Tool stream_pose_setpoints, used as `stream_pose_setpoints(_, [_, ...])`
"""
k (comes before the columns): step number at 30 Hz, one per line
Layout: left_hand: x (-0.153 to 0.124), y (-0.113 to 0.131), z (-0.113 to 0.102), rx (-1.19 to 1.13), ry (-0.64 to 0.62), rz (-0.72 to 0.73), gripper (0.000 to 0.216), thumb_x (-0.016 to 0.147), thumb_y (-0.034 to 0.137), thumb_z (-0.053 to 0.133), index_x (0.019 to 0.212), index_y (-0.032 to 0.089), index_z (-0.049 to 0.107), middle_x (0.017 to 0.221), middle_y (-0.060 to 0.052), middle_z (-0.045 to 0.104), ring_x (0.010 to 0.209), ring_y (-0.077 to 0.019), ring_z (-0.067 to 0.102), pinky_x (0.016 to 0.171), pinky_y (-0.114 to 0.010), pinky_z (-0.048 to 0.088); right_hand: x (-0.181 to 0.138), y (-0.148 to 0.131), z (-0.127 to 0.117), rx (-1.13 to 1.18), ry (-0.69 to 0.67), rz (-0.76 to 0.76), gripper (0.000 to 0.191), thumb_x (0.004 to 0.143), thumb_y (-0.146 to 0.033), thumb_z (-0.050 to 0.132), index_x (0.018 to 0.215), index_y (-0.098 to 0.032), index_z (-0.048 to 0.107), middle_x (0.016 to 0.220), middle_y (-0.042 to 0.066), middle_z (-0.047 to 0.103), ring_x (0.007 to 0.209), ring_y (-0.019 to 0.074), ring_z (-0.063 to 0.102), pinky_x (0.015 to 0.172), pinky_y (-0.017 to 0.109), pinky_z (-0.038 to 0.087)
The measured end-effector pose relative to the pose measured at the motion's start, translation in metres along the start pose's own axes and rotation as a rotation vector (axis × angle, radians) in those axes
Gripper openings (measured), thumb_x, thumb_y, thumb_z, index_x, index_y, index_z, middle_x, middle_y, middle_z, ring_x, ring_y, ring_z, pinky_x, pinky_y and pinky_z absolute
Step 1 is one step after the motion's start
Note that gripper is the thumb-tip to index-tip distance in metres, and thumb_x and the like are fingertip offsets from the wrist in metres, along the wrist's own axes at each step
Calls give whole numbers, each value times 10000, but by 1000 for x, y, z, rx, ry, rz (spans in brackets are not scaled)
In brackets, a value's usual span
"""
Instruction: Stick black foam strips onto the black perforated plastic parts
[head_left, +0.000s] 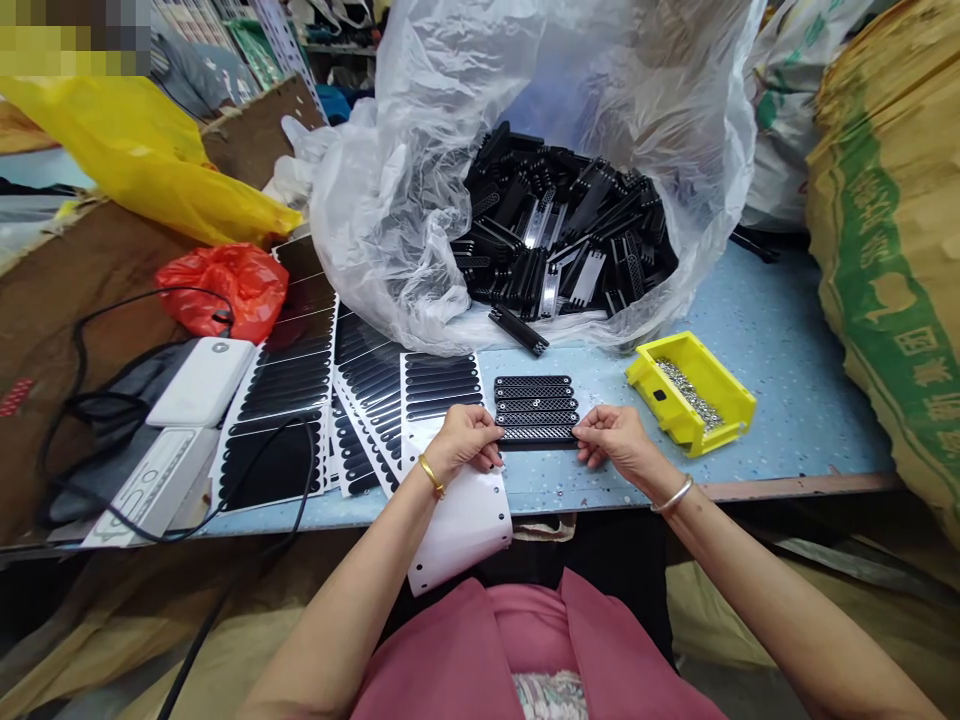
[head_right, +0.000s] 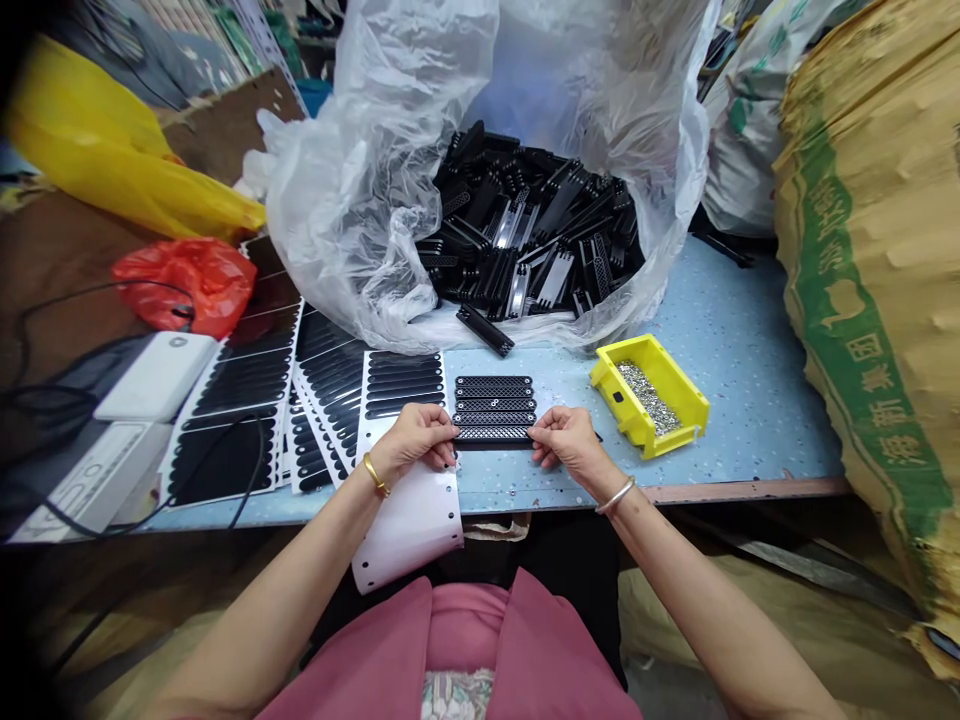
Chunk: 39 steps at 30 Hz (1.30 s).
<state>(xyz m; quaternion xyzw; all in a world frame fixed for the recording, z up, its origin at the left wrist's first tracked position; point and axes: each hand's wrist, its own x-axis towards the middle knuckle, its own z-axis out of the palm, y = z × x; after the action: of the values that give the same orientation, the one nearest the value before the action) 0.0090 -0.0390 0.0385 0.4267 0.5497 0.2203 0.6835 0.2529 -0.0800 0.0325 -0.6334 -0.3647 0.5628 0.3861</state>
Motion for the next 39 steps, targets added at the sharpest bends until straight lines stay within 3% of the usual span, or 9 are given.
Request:
stream_pose_setpoints(8, [-1, -1, 2, 17, 42, 20, 238, 769, 216, 738, 706, 158, 516, 470, -36, 645, 403, -173, 651, 336, -162, 426, -1, -1, -5, 22, -17, 18, 385, 539, -408, 879, 695, -151, 640, 568, 55, 693, 465, 192, 682, 355, 216, 497])
stream_pose_setpoints(15, [0, -1, 2, 22, 34, 19, 202, 768, 188, 704, 704, 158, 515, 461, -22, 636, 401, -170, 649, 329, -166, 427, -4, 3, 3, -99, 105, -131, 278, 577, -337, 806, 756, -156, 696, 468, -20, 609, 403, 137, 618, 347, 181, 443])
stream_pose_setpoints(20, [0, -1, 2, 33, 35, 18, 157, 798, 163, 650, 716, 157, 516, 446, -22, 631, 392, -162, 641, 323, -162, 426, -9, -5, 0, -10, 77, -59, 316, 555, -295, 791, 807, -150, 665, 538, 18, 672, 456, 178, 664, 356, 208, 474])
stream_pose_setpoints(26, [2, -2, 2, 23, 38, 19, 185, 779, 180, 682, 706, 160, 513, 446, -22, 630, 388, -165, 639, 326, -164, 428, -6, -6, -2, -30, 36, 36, 311, 581, -378, 814, 683, -156, 622, 542, 47, 674, 432, 182, 657, 313, 209, 445])
stream_pose_setpoints(32, [-1, -1, 2, 26, 22, 25, 168, 794, 181, 656, 719, 162, 507, 458, -12, 626, 399, -171, 647, 329, -170, 424, -1, 2, 5, -89, 26, -16, 297, 599, -376, 805, 628, -170, 592, 500, 21, 645, 410, 153, 635, 338, 190, 438])
stream_pose_setpoints(36, [-4, 4, 3, 72, 37, 2, 115, 806, 148, 613, 741, 159, 519, 487, -8, 638, 448, -173, 674, 359, -173, 439, 4, 3, -1, -261, 67, -56, 243, 729, -376, 692, 619, -174, 611, 493, 21, 636, 384, 149, 598, 351, 221, 425])
stream_pose_setpoints(39, [-5, 5, -1, 141, 58, 32, 92, 808, 154, 603, 739, 158, 541, 498, -14, 643, 486, -179, 688, 385, -184, 446, 13, -5, -2, -575, 175, -299, 165, 770, -297, 657, 697, -165, 725, 554, 33, 674, 481, 169, 626, 483, 275, 493])
